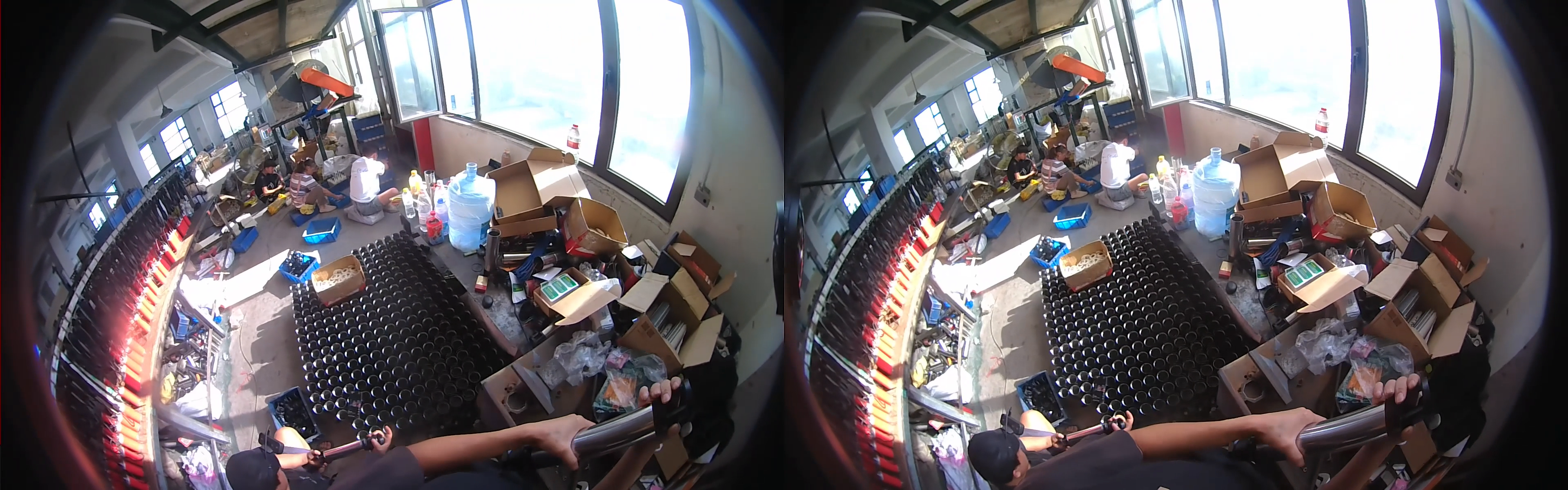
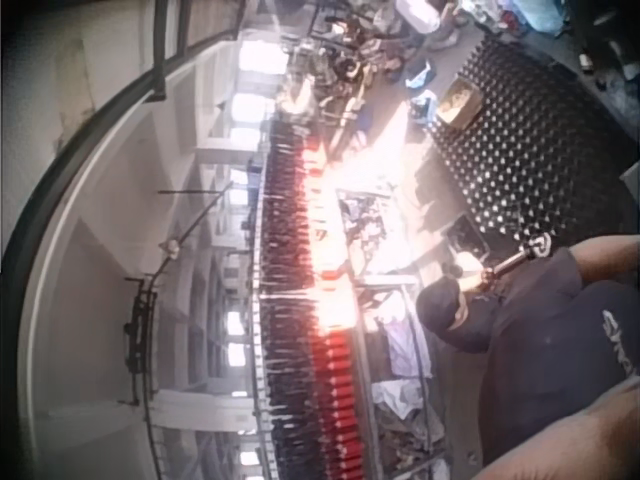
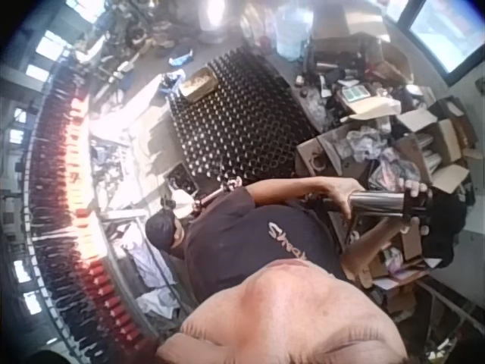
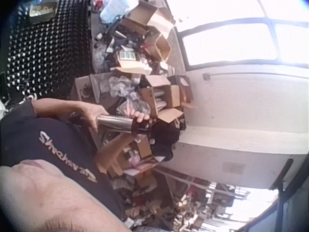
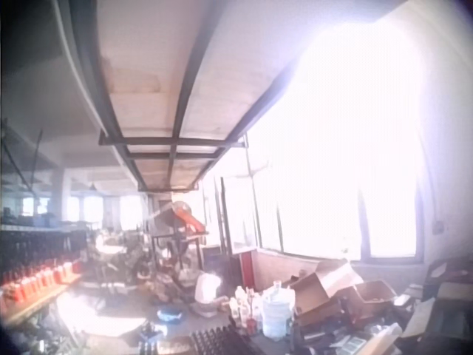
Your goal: The person assembles long cylindrical metal parts by attaching black plastic caps, securing them with a large wrench at a workbench, and then placing the finished units into a wire cage.
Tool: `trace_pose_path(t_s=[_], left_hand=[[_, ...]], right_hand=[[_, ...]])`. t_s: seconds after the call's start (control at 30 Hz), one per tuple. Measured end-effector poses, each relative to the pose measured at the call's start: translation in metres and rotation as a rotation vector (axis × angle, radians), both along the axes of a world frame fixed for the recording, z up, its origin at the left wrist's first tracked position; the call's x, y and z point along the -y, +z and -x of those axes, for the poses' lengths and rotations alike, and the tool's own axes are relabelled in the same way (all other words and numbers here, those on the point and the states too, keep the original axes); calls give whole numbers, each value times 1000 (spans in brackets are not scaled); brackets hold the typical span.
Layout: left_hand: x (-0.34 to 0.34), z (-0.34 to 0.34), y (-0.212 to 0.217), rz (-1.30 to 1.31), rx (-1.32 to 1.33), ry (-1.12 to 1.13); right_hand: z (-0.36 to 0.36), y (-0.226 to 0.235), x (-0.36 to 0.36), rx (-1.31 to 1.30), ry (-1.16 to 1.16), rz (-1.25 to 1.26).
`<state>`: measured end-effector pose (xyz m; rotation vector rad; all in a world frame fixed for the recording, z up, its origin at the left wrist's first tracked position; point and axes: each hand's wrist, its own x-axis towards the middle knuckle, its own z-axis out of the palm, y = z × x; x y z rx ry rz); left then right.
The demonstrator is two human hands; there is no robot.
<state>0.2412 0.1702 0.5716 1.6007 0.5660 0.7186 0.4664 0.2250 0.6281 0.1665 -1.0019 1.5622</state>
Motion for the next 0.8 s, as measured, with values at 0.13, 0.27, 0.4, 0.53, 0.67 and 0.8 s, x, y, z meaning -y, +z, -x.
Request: trace_pose_path(t_s=[0.13,0.27,0.4,0.53,0.67,0.8], left_hand=[[21,4,22,-237,-388,338],[29,6,21,-299,-480,419],[20,22,21,-223,-229,165],[11,22,14,177,25,-184],[-7,10,-11,331,92,-529],[-1,-8,-28,597,399,-666]], right_hand=[[7,-1,28,196,-414,232],[8,-3,41,259,-552,462],[8,-3,51,234,-462,304],[20,16,52,193,-259,95],[26,26,40,87,-106,-16],[22,30,26,59,38,-52]])
